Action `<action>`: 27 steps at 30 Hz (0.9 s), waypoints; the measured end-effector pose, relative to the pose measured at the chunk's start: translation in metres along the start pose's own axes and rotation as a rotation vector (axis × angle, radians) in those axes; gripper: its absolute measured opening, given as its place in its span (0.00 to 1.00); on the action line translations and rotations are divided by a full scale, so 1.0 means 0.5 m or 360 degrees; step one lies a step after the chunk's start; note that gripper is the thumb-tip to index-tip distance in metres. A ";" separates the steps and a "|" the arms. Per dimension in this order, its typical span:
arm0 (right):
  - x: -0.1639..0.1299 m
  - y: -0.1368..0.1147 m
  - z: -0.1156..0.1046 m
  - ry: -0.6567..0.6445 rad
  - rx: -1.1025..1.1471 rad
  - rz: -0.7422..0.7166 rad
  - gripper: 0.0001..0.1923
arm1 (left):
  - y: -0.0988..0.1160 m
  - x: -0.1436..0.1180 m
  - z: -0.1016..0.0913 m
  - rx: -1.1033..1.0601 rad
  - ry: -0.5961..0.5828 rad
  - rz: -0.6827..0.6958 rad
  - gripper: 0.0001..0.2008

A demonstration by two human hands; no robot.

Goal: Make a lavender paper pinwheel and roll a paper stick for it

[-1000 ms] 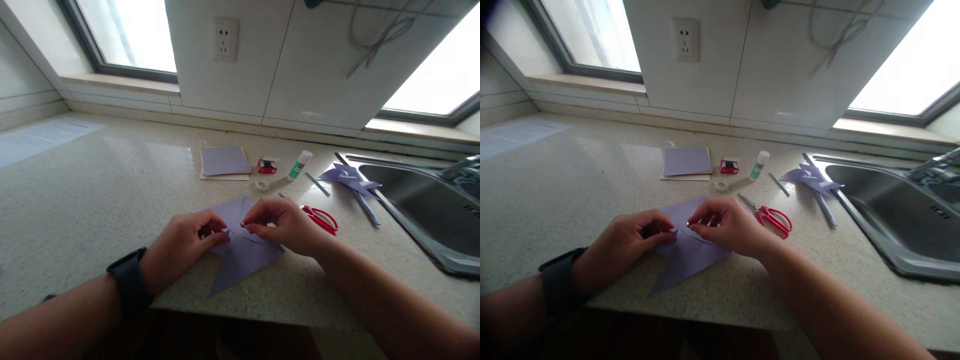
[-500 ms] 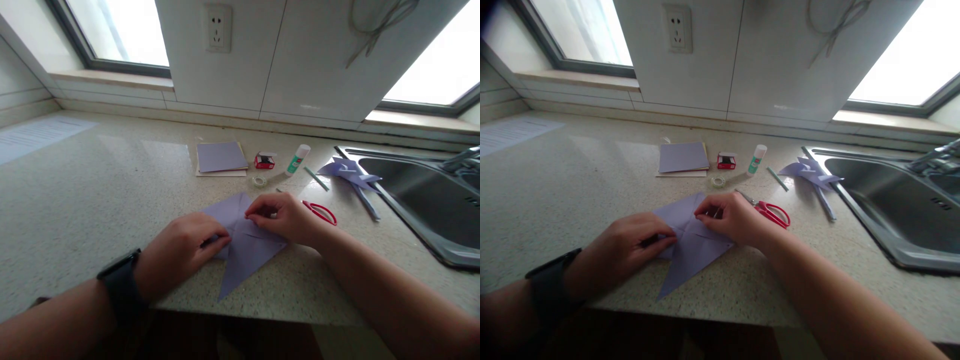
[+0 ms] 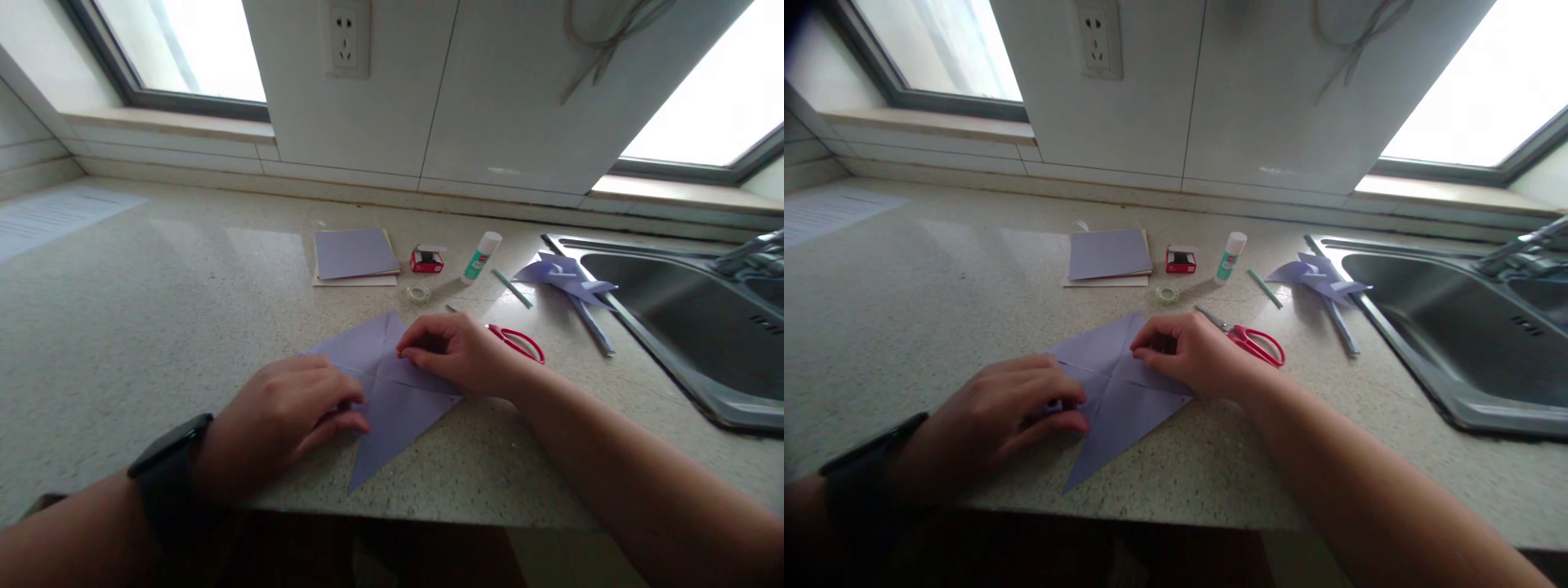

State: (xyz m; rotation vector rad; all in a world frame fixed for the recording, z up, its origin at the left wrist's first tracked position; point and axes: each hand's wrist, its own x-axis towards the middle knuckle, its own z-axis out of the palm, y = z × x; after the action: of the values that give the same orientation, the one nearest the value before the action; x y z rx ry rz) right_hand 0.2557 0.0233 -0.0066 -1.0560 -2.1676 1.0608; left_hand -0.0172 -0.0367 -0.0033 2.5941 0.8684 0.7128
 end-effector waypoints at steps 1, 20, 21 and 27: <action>0.000 0.000 0.000 -0.0001 -0.0004 -0.0007 0.07 | -0.001 -0.001 -0.001 -0.0023 -0.0011 0.0012 0.07; 0.002 0.006 -0.002 -0.0006 0.0062 -0.0029 0.07 | 0.002 0.000 -0.004 -0.0230 -0.0035 -0.0084 0.16; 0.003 0.006 -0.002 -0.0009 0.0066 -0.0034 0.06 | 0.003 0.000 -0.004 -0.0222 -0.0042 -0.0091 0.17; 0.002 0.004 -0.004 -0.0018 0.0021 -0.0039 0.05 | 0.013 0.002 -0.007 -0.0143 -0.0126 0.0004 0.10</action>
State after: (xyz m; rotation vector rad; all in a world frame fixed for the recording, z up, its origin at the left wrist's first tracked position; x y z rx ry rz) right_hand 0.2573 0.0257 -0.0071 -1.0175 -2.1739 1.0712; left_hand -0.0154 -0.0406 0.0026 2.5263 0.7909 0.6300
